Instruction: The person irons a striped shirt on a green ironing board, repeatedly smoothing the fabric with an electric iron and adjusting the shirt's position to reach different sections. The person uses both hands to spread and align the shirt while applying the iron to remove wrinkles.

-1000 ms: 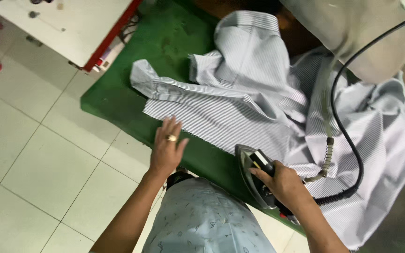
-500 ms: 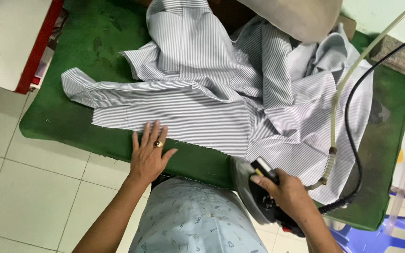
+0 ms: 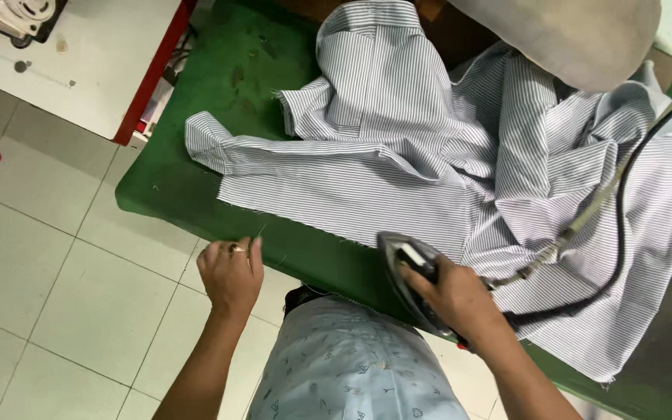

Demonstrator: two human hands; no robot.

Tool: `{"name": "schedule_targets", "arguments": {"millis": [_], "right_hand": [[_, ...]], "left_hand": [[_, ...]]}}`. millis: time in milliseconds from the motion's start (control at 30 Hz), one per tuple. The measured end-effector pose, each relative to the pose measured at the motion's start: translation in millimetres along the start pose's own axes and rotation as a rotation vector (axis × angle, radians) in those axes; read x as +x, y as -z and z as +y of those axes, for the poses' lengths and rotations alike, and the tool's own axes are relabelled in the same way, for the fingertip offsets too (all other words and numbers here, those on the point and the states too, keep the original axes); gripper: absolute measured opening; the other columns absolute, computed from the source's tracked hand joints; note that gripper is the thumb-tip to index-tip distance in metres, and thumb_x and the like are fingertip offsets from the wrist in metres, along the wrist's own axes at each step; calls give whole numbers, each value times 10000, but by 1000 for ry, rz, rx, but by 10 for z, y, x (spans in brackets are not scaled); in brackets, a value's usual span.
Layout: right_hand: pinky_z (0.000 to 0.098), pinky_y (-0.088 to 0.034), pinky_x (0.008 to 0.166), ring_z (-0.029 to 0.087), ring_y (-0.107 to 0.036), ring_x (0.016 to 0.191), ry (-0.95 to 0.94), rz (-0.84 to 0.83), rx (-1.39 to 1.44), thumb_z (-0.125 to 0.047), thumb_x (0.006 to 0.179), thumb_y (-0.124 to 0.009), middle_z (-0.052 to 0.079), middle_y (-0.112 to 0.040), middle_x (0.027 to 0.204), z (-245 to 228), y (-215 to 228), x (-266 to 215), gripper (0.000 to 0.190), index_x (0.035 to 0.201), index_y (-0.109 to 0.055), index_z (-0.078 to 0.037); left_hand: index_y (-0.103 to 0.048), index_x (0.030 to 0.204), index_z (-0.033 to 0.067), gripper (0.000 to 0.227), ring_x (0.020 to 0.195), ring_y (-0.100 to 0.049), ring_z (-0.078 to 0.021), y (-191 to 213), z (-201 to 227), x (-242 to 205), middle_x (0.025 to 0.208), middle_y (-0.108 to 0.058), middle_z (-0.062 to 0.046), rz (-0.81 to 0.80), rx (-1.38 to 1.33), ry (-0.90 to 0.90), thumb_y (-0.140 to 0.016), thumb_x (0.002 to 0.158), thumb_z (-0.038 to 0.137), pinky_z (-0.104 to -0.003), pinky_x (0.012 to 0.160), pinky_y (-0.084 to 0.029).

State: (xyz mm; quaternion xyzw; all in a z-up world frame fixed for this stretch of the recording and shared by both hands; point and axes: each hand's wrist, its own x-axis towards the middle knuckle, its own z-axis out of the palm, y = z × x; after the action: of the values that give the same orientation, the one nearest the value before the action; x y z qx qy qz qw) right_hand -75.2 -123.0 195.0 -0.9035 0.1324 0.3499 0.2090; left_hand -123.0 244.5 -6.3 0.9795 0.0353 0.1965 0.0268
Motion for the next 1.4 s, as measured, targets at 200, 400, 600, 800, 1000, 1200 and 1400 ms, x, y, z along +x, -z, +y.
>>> {"name": "schedule_targets", "arguments": {"millis": [200, 400, 600, 800, 1000, 1200, 1400], "right_hand": [[499, -594, 804, 429, -749, 980, 148, -35, -37, -701, 858, -646, 248, -761, 904, -496, -130, 144, 680, 1001, -709, -38], [495, -594, 782, 436, -748, 971, 244, -64, -35, -668, 875, -671, 249, -750, 898, -889, -148, 178, 649, 988, -702, -30], [514, -596, 814, 448, -732, 1013, 350, -126, -56, -690, 871, -654, 270, -739, 953, -1542, -309, 271, 692, 1028, -685, -17], [473, -605, 840, 390, -742, 1040, 446, -203, -60, -637, 891, -647, 218, -759, 993, -2463, -526, 373, 634, 1077, -709, -34], [495, -595, 857, 378, -725, 1075, 563, -266, -121, -669, 838, -588, 194, -755, 1089, -2947, -759, 453, 716, 1145, -718, -35], [509, -563, 779, 394, -700, 999, 569, -259, -128, -659, 876, -548, 194, -710, 1142, -2096, -651, 358, 729, 1192, -626, -6], [501, -558, 904, 405, -693, 1093, 181, -205, -12, -708, 852, -617, 214, -724, 1135, -675, 63, 3, 741, 1250, -648, -83]], "left_hand": [[-477, 1463, 34, 728, 1393, -373, -524, 276, 510, 543, 1516, -415, -257, -242, -307, -112, -658, 919, 481, -678, 1027, -342], [-411, 1571, 127, 755, 1530, -241, -460, 492, 230, 121, 1651, -323, -212, -501, -175, 72, -574, 967, 549, -759, 1128, -198], [-328, 1602, 42, 766, 1573, -133, -437, 483, -343, -373, 1686, -144, -282, -349, -149, 614, -552, 1015, 480, -697, 1176, -183], [-385, 1568, 18, 653, 1556, -182, -443, 480, -515, -225, 1672, -170, -265, -126, -274, 482, -588, 1048, 358, -626, 1176, -243], [-495, 1476, -109, 558, 1480, -351, -503, 602, -473, 114, 1631, -304, -310, 52, -419, 400, -633, 1036, 206, -594, 1107, -400], [-452, 1488, -167, 512, 1492, -338, -497, 742, -152, 420, 1632, -284, -343, -54, -582, 419, -540, 1086, 137, -554, 1097, -426], [-485, 1464, -121, 508, 1473, -336, -535, 283, 703, 599, 1589, -338, -366, -87, -708, 62, -606, 1032, 117, -590, 1172, -325]]}}
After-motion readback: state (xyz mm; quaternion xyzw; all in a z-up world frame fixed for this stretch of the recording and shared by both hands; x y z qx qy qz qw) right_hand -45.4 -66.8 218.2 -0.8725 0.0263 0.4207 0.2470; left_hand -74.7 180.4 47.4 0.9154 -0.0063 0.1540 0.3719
